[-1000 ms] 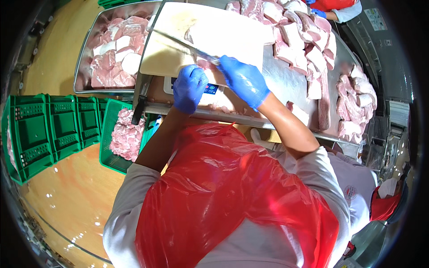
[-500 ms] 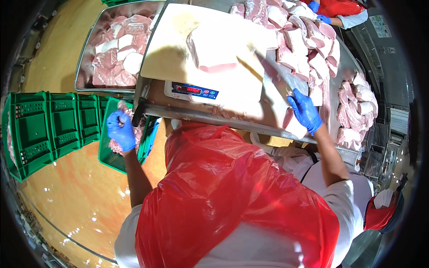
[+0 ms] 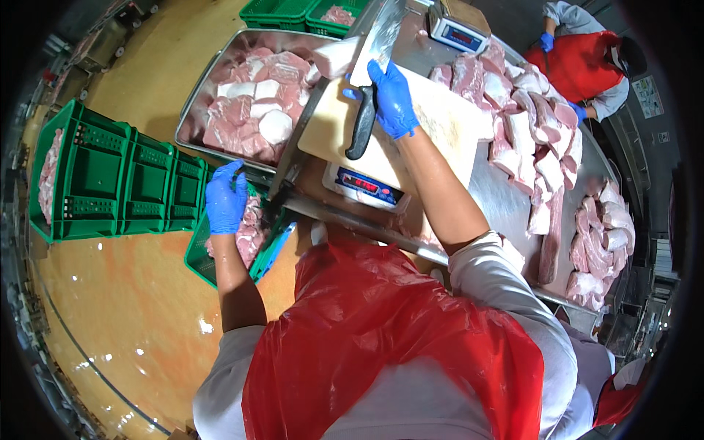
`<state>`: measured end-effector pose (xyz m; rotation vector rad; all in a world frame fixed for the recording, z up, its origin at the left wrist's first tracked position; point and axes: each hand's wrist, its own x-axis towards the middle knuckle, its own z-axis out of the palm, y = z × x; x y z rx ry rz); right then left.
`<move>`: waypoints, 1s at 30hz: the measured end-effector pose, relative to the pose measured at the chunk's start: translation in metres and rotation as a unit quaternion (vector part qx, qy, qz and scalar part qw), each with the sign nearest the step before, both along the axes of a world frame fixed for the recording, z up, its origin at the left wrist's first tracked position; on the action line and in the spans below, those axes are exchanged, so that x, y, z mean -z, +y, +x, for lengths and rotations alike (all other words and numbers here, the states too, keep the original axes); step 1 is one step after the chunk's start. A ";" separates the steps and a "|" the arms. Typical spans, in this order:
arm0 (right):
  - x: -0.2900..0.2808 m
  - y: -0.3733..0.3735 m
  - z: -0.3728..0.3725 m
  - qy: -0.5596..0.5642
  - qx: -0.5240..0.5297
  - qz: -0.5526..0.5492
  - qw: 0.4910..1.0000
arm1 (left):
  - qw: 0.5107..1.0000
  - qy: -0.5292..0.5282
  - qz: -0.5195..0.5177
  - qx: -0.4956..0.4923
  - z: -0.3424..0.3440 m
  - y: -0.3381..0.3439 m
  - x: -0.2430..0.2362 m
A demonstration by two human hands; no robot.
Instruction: The person cuts large pieces of raw meat into smaller portions using a knife on a cutting board. The cut pieces are placed into a green crate. The person wears blue gloves and a red apron.
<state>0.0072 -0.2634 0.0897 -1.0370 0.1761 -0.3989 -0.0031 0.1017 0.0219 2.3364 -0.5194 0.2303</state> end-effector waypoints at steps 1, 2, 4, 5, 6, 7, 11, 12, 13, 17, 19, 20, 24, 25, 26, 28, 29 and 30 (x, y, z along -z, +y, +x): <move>-0.013 -0.004 0.007 -0.019 0.006 -0.038 0.999 | 1.000 -0.007 -0.023 0.004 0.004 -0.014 -0.013; -0.029 -0.011 0.002 -0.034 -0.003 -0.048 0.998 | 0.999 -0.044 -0.019 0.014 0.007 -0.024 -0.018; -0.050 -0.029 -0.031 -0.027 0.001 -0.041 0.999 | 0.992 -0.113 -0.007 0.047 0.009 -0.048 -0.026; -0.058 -0.033 -0.063 -0.018 -0.002 -0.035 0.999 | 0.996 -0.070 -0.032 0.038 0.006 -0.069 -0.030; -0.052 -0.043 -0.094 0.013 0.015 -0.060 0.998 | 0.991 -0.051 -0.099 0.070 0.005 -0.089 -0.028; -0.040 -0.053 -0.129 0.048 0.041 -0.086 0.994 | 0.979 -0.025 -0.169 0.111 0.005 -0.113 -0.025; 0.002 -0.054 -0.270 0.244 0.042 -0.120 0.962 | 0.952 -0.087 -0.110 0.271 -0.005 -0.222 -0.063; 0.015 -0.051 -0.301 0.278 0.065 -0.150 0.947 | 0.926 -0.108 -0.142 0.334 -0.004 -0.257 -0.067; 0.030 -0.047 -0.330 0.315 0.087 -0.177 0.929 | 0.896 -0.142 -0.155 0.392 -0.004 -0.301 -0.070; 0.051 -0.032 -0.405 0.377 0.170 -0.127 0.902 | 0.866 -0.062 -0.028 0.495 -0.017 -0.494 -0.048; 0.061 -0.034 -0.431 0.386 0.231 -0.279 0.849 | 0.842 -0.085 0.025 0.532 -0.031 -0.599 -0.019; 0.071 -0.034 -0.444 0.398 0.246 -0.230 0.853 | 0.849 -0.073 0.077 0.518 -0.047 -0.644 -0.015; 0.070 -0.030 -0.489 0.415 0.313 -0.146 0.841 | 0.803 0.233 -0.026 0.548 -0.014 -0.778 0.051; 0.070 -0.030 -0.499 0.417 0.335 -0.134 0.834 | 0.715 0.430 -0.085 0.545 -0.009 -0.794 0.056; 0.072 -0.030 -0.511 0.416 0.358 -0.120 0.827 | 0.757 0.376 -0.065 0.531 -0.017 -0.808 0.060; 0.073 -0.033 -0.529 0.424 0.369 -0.032 0.826 | 0.813 0.339 -0.001 0.473 -0.022 -0.819 0.068; 0.074 -0.034 -0.535 0.426 0.368 0.011 0.827 | 0.824 0.358 0.047 0.437 -0.025 -0.832 0.069; 0.080 -0.037 -0.538 0.411 0.374 0.034 0.831 | 0.832 0.378 0.092 0.395 -0.023 -0.835 0.072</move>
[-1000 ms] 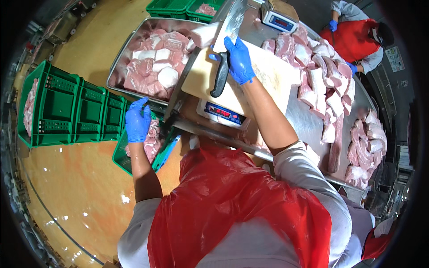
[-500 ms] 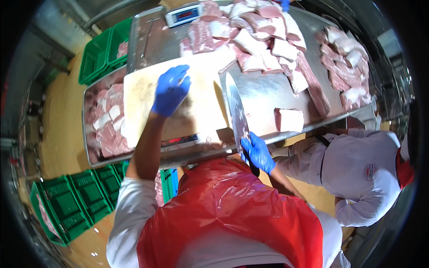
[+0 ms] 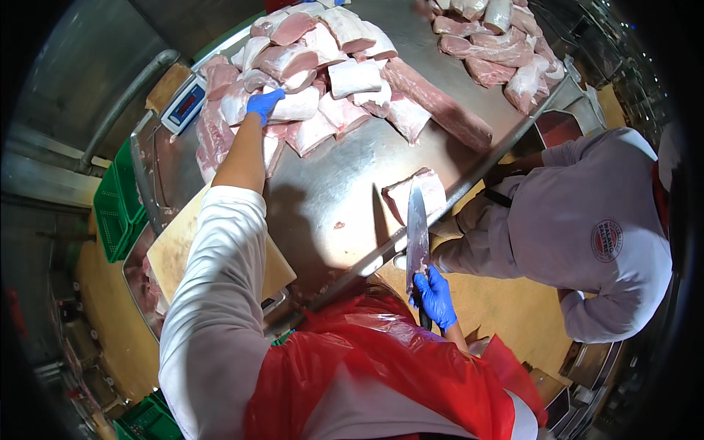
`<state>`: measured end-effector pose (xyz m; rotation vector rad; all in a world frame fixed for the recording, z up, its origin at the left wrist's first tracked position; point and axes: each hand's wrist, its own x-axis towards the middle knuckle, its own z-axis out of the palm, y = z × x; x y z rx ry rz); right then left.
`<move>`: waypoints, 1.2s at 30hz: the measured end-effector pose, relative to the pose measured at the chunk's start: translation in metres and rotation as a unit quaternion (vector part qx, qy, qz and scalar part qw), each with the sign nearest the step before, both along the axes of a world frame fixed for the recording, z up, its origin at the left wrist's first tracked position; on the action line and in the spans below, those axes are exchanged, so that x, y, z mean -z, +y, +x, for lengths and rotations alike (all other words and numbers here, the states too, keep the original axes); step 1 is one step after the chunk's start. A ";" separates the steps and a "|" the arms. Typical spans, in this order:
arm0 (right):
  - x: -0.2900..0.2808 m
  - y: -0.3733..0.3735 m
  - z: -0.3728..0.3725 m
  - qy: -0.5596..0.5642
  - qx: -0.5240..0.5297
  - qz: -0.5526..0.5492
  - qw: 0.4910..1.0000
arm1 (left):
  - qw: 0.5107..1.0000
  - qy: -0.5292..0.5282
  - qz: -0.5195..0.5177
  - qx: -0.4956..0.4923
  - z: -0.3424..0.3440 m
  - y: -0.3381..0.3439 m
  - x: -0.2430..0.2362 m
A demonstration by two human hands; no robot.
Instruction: The person cuts large pieces of raw meat into smaller portions using a knife on a cutting board. The cut pieces are placed into a green crate. The person wears blue gloves and a red apron.
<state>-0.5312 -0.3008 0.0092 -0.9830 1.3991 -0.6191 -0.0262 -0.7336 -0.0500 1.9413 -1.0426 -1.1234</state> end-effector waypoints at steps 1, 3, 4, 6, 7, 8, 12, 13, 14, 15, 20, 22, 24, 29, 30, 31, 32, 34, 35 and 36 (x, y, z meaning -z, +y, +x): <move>0.004 -0.007 0.000 -0.006 -0.005 -0.009 1.000 | 0.997 -0.076 -0.030 -0.003 0.000 0.001 0.003; 0.006 -0.026 0.003 -0.019 -0.024 -0.027 0.999 | 0.969 -0.231 -0.086 -0.020 0.001 0.016 0.008; 0.003 -0.039 0.008 -0.004 -0.026 -0.047 0.999 | 0.962 -0.246 -0.112 -0.038 -0.033 0.027 0.001; -0.006 -0.061 0.016 0.019 -0.059 -0.088 0.994 | 0.980 -0.168 -0.098 -0.047 -0.049 0.058 -0.028; -0.010 -0.070 0.020 0.030 -0.080 -0.108 0.990 | 0.986 -0.121 -0.096 -0.065 -0.052 0.084 -0.052; -0.017 -0.077 0.026 0.038 -0.095 -0.122 0.987 | 0.991 -0.043 -0.113 -0.064 -0.041 0.118 -0.076; -0.008 -0.089 0.045 0.025 -0.124 -0.121 0.985 | 0.936 0.251 -0.189 -0.160 0.002 0.282 -0.141; -0.002 -0.088 0.050 0.007 -0.118 -0.104 0.988 | 0.906 0.305 -0.202 -0.212 0.005 0.321 -0.151; 0.003 -0.087 0.058 -0.012 -0.117 -0.091 0.989 | 0.894 0.324 -0.200 -0.237 0.018 0.351 -0.147; 0.002 -0.086 0.070 -0.028 -0.122 -0.078 0.989 | 0.877 0.345 -0.202 -0.267 0.031 0.388 -0.142; -0.037 -0.077 0.152 -0.013 -0.259 -0.120 0.958 | 0.891 0.277 -0.161 -0.320 0.056 0.516 -0.110; -0.053 -0.069 0.190 0.000 -0.313 -0.151 0.938 | 0.919 0.189 -0.150 -0.310 0.053 0.551 -0.099; -0.069 -0.056 0.225 0.015 -0.364 -0.218 0.905 | 0.944 0.025 -0.175 -0.278 0.044 0.584 -0.103; -0.092 -0.006 0.295 0.024 -0.456 -0.318 0.831 | 0.844 -0.222 -0.242 -0.423 0.028 0.655 -0.083; -0.091 0.003 0.309 0.037 -0.488 -0.347 0.801 | 0.856 -0.184 -0.224 -0.427 0.025 0.664 -0.078; -0.080 0.011 0.324 0.054 -0.500 -0.449 0.739 | 0.869 -0.142 -0.206 -0.427 0.020 0.670 -0.074; -0.076 0.017 0.338 0.069 -0.512 -0.484 0.706 | 0.864 -0.141 -0.243 -0.417 0.012 0.667 -0.071; -0.069 0.032 0.364 0.080 -0.531 -0.526 0.660 | 0.840 -0.252 -0.291 -0.381 0.005 0.656 -0.063; -0.068 0.038 0.377 0.076 -0.533 -0.535 0.650 | 0.824 -0.307 -0.312 -0.360 -0.002 0.650 -0.060; -0.069 0.042 0.389 0.095 -0.535 -0.540 0.643 | 0.833 -0.246 -0.315 -0.382 -0.010 0.643 -0.068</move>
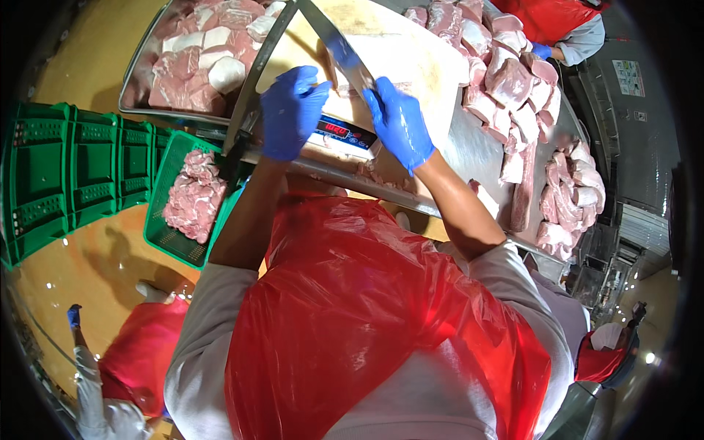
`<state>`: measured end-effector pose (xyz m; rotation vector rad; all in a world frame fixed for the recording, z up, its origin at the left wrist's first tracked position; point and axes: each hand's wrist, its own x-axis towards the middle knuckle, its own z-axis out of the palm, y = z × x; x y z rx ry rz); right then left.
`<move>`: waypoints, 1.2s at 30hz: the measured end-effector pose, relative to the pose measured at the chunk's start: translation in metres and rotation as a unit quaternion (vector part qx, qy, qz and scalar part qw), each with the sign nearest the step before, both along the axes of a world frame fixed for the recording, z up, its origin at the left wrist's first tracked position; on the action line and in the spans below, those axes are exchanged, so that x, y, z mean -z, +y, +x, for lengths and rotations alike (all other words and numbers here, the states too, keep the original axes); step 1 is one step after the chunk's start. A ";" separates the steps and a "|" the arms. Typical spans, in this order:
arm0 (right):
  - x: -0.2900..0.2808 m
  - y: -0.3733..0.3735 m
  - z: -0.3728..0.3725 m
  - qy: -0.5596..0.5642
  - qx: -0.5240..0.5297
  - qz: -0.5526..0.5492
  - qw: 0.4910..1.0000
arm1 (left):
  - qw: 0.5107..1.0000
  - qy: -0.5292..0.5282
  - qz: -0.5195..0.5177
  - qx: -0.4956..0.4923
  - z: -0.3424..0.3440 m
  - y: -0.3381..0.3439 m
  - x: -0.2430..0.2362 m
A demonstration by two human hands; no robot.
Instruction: The person cuts large pieces of raw meat into smaller portions using a knife on a cutting board. The cut pieces are placed into a green crate. The person wears blue gloves and a red apron.
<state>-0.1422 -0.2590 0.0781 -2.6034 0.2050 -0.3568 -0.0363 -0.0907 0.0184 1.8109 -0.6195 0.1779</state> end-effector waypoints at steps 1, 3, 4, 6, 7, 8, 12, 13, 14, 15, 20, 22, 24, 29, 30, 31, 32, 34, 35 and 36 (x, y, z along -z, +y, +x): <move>-0.006 0.004 0.013 -0.004 -0.019 -0.016 1.000 | 0.998 0.054 -0.030 -0.001 -0.008 -0.007 -0.011; -0.015 0.007 0.032 -0.016 -0.049 -0.049 0.997 | 0.986 0.112 -0.125 -0.018 -0.018 -0.031 -0.004; -0.011 0.002 0.040 -0.017 -0.055 -0.060 0.997 | 0.990 0.079 -0.112 -0.009 -0.016 -0.034 -0.002; -0.013 -0.001 0.045 -0.010 -0.073 -0.098 0.992 | 0.995 0.051 -0.088 -0.001 -0.015 -0.036 -0.001; -0.013 -0.003 0.045 -0.007 -0.082 -0.115 0.990 | 0.996 0.056 -0.076 -0.001 -0.016 -0.035 -0.003; -0.015 -0.007 0.037 0.045 -0.086 -0.116 0.988 | 0.996 0.060 -0.065 -0.001 -0.018 -0.035 -0.004; -0.016 -0.051 -0.036 0.144 -0.109 -0.171 0.968 | 0.998 0.019 -0.057 -0.020 -0.030 -0.032 0.009; -0.012 -0.071 -0.062 0.160 -0.098 -0.201 0.961 | 0.999 0.019 -0.048 -0.016 -0.031 -0.027 0.008; -0.016 -0.089 -0.086 0.181 -0.092 -0.234 0.951 | 0.999 0.018 -0.040 -0.011 -0.032 -0.020 0.007; -0.022 -0.104 -0.104 0.201 -0.088 -0.269 0.938 | 0.999 0.016 -0.033 -0.009 -0.033 -0.013 0.006; -0.045 -0.125 -0.146 0.177 -0.063 -0.257 0.948 | 0.988 0.123 0.020 -0.091 -0.038 0.010 0.016; -0.039 -0.115 -0.141 0.092 -0.036 -0.207 0.973 | 0.995 -0.020 -0.012 -0.101 -0.034 0.000 0.015; -0.024 -0.097 -0.116 0.085 -0.036 -0.163 0.982 | 0.997 -0.033 -0.041 -0.062 -0.045 -0.012 0.007; -0.013 -0.039 -0.040 0.068 -0.089 -0.106 0.988 | 0.977 -0.144 0.158 -0.014 -0.037 -0.031 0.011; -0.010 -0.038 -0.032 0.114 -0.084 -0.128 0.982 | 0.974 -0.130 0.184 -0.016 -0.036 -0.029 0.010; -0.010 -0.043 -0.036 0.115 -0.089 -0.131 0.981 | 0.971 -0.117 0.209 -0.019 -0.036 -0.027 0.008; -0.013 -0.053 -0.043 0.115 -0.094 -0.134 0.980 | 0.970 -0.124 0.210 -0.006 -0.036 -0.026 0.005; -0.025 -0.071 -0.060 0.151 -0.091 -0.174 0.969 | 0.969 -0.128 0.213 -0.001 -0.036 -0.015 0.003; -0.041 -0.077 -0.070 0.208 -0.084 -0.179 0.958 | 0.968 -0.123 0.220 -0.008 -0.037 -0.005 0.006; -0.042 -0.092 -0.088 0.222 -0.080 -0.195 0.952 | 0.967 -0.119 0.226 -0.010 -0.039 0.005 0.010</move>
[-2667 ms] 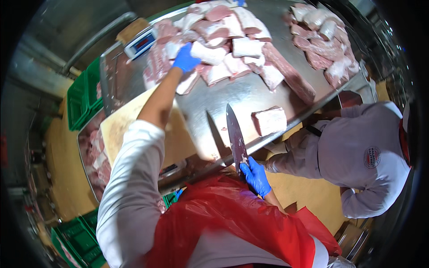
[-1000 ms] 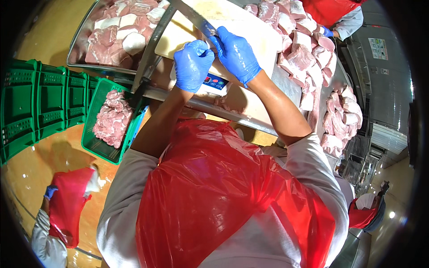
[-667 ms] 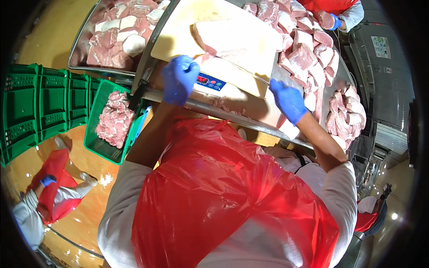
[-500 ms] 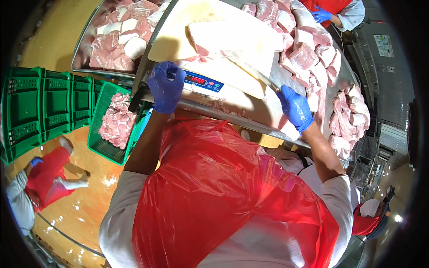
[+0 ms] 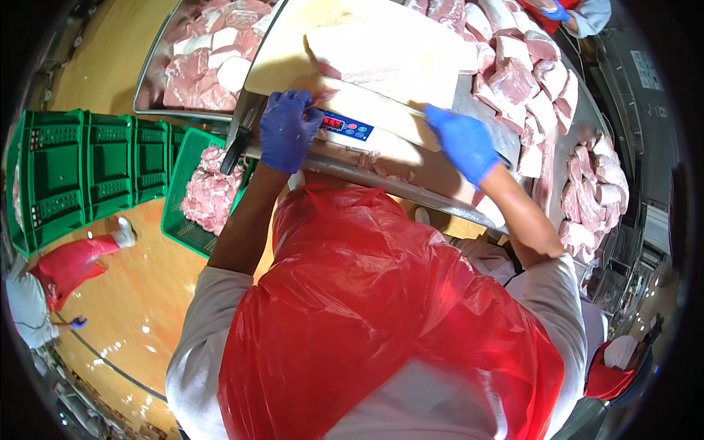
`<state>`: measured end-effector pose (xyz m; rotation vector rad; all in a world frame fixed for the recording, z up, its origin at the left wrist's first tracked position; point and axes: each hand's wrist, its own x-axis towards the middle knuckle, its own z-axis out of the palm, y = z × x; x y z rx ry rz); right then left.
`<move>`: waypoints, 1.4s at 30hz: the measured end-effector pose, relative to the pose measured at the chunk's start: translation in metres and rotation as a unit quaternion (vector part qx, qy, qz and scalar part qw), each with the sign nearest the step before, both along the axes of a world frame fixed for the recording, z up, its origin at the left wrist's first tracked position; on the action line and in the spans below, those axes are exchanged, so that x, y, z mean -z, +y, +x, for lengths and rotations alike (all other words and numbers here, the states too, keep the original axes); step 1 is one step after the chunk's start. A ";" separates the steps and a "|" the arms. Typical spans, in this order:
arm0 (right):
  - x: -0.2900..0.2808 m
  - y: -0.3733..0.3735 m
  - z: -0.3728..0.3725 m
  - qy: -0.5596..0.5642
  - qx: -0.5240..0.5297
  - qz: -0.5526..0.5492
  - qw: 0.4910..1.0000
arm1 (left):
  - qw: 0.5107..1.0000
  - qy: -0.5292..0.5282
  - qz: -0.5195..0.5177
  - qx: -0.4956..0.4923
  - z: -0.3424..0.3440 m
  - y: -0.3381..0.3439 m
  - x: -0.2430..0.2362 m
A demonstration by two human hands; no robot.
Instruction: The person cuts large pieces of raw meat into smaller portions using a knife on a cutting board. The cut pieces are placed into a green crate. The person wears blue gloves and a red apron.
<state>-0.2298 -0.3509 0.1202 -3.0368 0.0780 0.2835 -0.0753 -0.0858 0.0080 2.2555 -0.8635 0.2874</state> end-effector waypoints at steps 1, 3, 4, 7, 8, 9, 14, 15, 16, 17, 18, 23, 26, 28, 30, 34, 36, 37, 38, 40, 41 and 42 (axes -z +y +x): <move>0.007 -0.024 -0.020 0.005 -0.013 -0.024 1.000 | 1.000 0.004 0.003 -0.002 -0.002 0.010 0.004; 0.005 -0.039 -0.054 -0.011 0.012 -0.044 0.999 | 0.999 0.016 -0.011 -0.029 -0.006 0.044 0.012; 0.005 -0.041 -0.068 -0.046 0.017 -0.003 0.999 | 0.998 0.007 -0.028 -0.064 -0.010 0.067 0.019; 0.019 -0.023 -0.087 -0.131 0.143 0.165 0.967 | 0.962 0.194 0.089 -0.174 -0.003 0.156 0.033; 0.027 -0.015 -0.087 -0.129 0.219 0.248 0.935 | 0.948 0.177 0.191 -0.181 0.005 0.192 0.049; 0.027 -0.001 -0.075 -0.102 0.303 0.343 0.883 | 0.925 0.158 0.289 -0.188 0.006 0.217 0.063; 0.056 0.026 0.014 -0.221 0.304 0.626 0.683 | 0.977 0.012 -0.145 0.157 0.098 0.070 -0.019; 0.061 0.025 0.033 -0.234 0.259 0.665 0.660 | 0.943 -0.083 -0.205 0.249 0.118 0.032 -0.026; 0.058 0.035 0.054 -0.252 0.268 0.673 0.642 | 0.935 -0.204 -0.137 0.254 0.129 0.001 -0.035; 0.053 0.044 0.073 -0.269 0.278 0.678 0.625 | 0.910 -0.320 -0.069 0.253 0.137 -0.023 -0.040; 0.056 0.044 0.089 -0.287 0.269 0.663 0.637 | 0.958 -0.116 -0.073 0.253 0.144 -0.042 -0.033; 0.055 0.013 0.124 -0.329 0.229 0.636 0.660 | 0.918 -0.288 -0.070 0.265 0.132 -0.053 0.013; 0.031 0.010 0.103 -0.318 0.238 0.522 0.755 | 0.973 0.076 -0.149 0.158 0.063 -0.018 -0.008; 0.016 0.038 0.077 -0.295 0.237 0.413 0.829 | 0.975 0.076 -0.173 0.115 0.039 -0.006 -0.019; 0.043 0.064 0.048 -0.270 0.253 0.361 0.856 | 0.976 0.035 -0.184 0.110 0.025 -0.010 -0.021; 0.070 0.103 0.047 -0.356 0.149 0.279 0.880 | 0.983 -0.025 -0.144 0.111 0.024 -0.027 -0.014; 0.063 0.109 0.062 -0.370 0.132 0.265 0.880 | 0.986 -0.046 -0.132 0.089 0.025 -0.025 -0.005; 0.062 0.111 0.068 -0.356 0.135 0.249 0.891 | 0.987 -0.055 -0.126 0.081 0.025 -0.025 -0.003; 0.061 0.112 0.073 -0.342 0.139 0.232 0.900 | 0.986 -0.060 -0.137 0.077 0.023 -0.025 0.000; 0.069 0.107 0.073 -0.283 0.128 0.192 0.931 | 0.983 -0.067 -0.161 0.060 0.019 -0.024 0.004; 0.070 0.103 0.062 -0.248 0.112 0.165 0.948 | 0.977 -0.088 -0.185 0.063 0.019 -0.024 0.006; 0.067 0.097 0.044 -0.209 0.092 0.138 0.964 | 0.970 -0.108 -0.208 0.061 0.020 -0.023 0.010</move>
